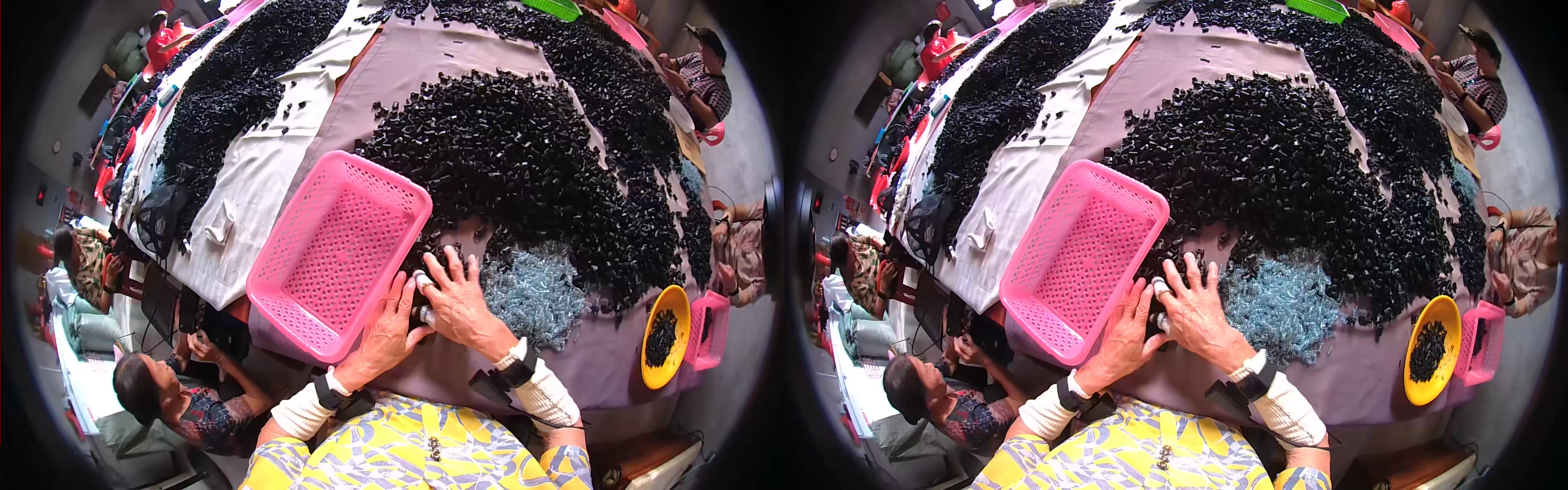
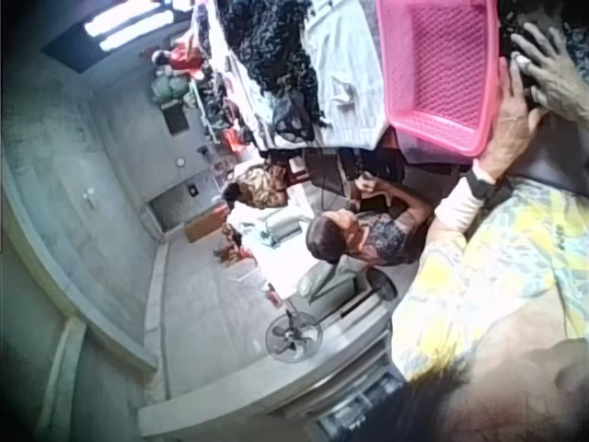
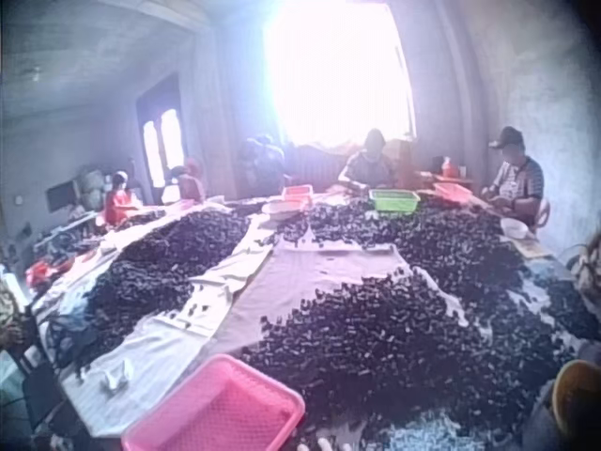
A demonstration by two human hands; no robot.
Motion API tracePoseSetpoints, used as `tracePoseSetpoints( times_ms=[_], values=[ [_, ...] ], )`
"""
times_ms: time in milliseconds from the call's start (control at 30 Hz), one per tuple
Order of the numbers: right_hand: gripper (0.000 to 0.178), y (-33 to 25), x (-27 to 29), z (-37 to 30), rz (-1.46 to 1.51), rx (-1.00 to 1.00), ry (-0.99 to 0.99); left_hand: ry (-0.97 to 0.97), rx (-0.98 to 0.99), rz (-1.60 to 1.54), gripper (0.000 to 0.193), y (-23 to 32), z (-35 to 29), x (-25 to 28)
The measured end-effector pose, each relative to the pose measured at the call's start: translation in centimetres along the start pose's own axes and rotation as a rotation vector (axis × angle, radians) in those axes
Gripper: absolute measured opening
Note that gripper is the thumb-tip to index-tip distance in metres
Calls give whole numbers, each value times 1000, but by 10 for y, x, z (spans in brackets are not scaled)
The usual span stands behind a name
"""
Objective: The person picks up black plastic pieces and small white and blue components from a table by hand. They assemble the two parts together and place the finished items into a pink basket.
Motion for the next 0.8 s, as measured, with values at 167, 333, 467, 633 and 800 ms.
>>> tracePoseSetpoints(
  times_ms=[167,333,467,633,800],
  values=[
    [61,45,39,-19,-88,-163,43,-36,-6,129,83,3,2,-1],
    [62,77,40,-51,-53,-329,-15,2,-72,157,79,18,15,-2],
    [61,67,34,-61,-131,-271,-24,21,-136,197,76,36,42,-14],
    [60,57,32,-70,-130,-224,-27,-70,-216,194,73,42,39,-30],
    [57,47,37,-75,-93,-195,-71,-76,-261,241,69,33,26,-24]
  ],
)
Point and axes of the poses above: each hand's wrist, its own z-axis towards the middle knuckle, its own x-axis out of the back of the hand, y = z × x, the point moved 3 cm from there along z, towards the middle knuckle, and after that the axes turned 3 degrees about z, right-handed, at the moved point
